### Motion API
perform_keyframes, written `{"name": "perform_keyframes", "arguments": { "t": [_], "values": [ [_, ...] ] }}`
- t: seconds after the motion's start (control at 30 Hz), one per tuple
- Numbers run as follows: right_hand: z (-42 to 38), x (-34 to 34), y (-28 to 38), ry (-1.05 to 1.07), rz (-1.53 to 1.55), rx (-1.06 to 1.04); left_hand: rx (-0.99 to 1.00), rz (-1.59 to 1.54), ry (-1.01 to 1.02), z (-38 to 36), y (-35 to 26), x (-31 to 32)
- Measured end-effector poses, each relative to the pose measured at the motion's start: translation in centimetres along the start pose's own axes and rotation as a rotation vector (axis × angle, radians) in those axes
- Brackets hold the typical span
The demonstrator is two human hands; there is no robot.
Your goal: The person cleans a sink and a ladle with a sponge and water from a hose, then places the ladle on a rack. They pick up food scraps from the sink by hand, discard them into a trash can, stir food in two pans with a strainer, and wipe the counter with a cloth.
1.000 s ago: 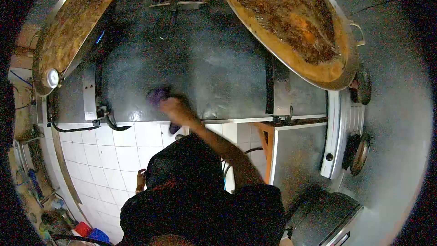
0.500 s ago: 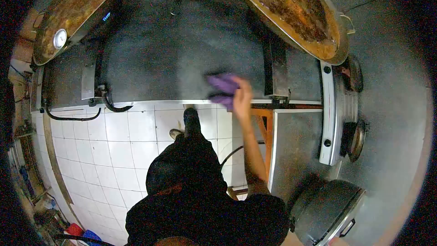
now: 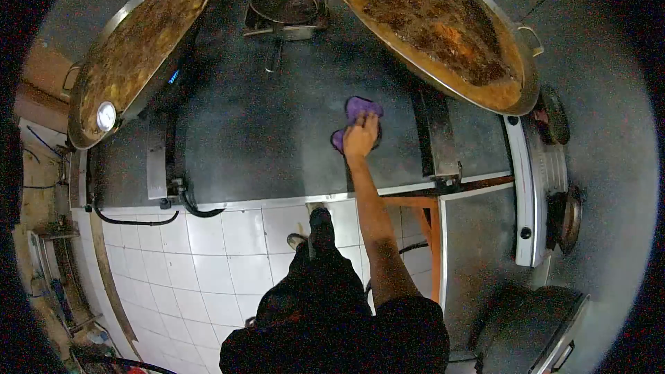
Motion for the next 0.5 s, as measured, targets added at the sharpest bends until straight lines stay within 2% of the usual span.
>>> {"name": "perform_keyframes", "arguments": {
  "t": [0.07,0.1,0.17,0.2,0.27,0.37,0.43,0.47,0.5],
  "values": [
    [2.4,2.5,2.7,0.079,0.246,-0.07,-0.041,0.078,0.028,0.4,1.1,0.8],
    [3.4,3.2,3.7,0.08,0.244,-0.074,-0.019,0.096,0.046,1.2,2.0,1.3],
    [5.0,4.9,7.7,0.13,0.408,-0.339,0.0,0.114,0.068,2.0,2.3,2.2],
    [6.1,5.8,8.1,0.134,0.405,-0.344,0.004,0.125,0.059,2.3,2.1,2.6],
    [9.8,6.7,7.7,0.021,0.801,-0.171,0.029,0.144,0.04,2.3,1.1,3.6],
    [15.0,5.9,3.1,-0.257,0.671,0.14,0.066,0.178,-0.004,2.2,-0.7,5.0],
    [18.7,6.0,1.8,-0.361,0.559,0.132,0.072,0.193,-0.021,2.3,-1.5,5.3],
    [20.3,7.1,1.1,-0.36,0.556,0.137,0.072,0.122,0.042,2.4,-2.2,6.2],
    [22.2,7.9,1.3,-0.348,0.41,0.033,0.074,0.05,0.105,2.6,-3.2,6.9]
  ]
}}
Point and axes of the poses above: each hand's wrist, its own z-axis towards the middle knuckle, its own x-axis out of the palm, y = z × x, the point moved 9 cm from there along z, towards the middle knuckle, and after that the axes turned 12 degrees about -x, right-handed, at the moved point
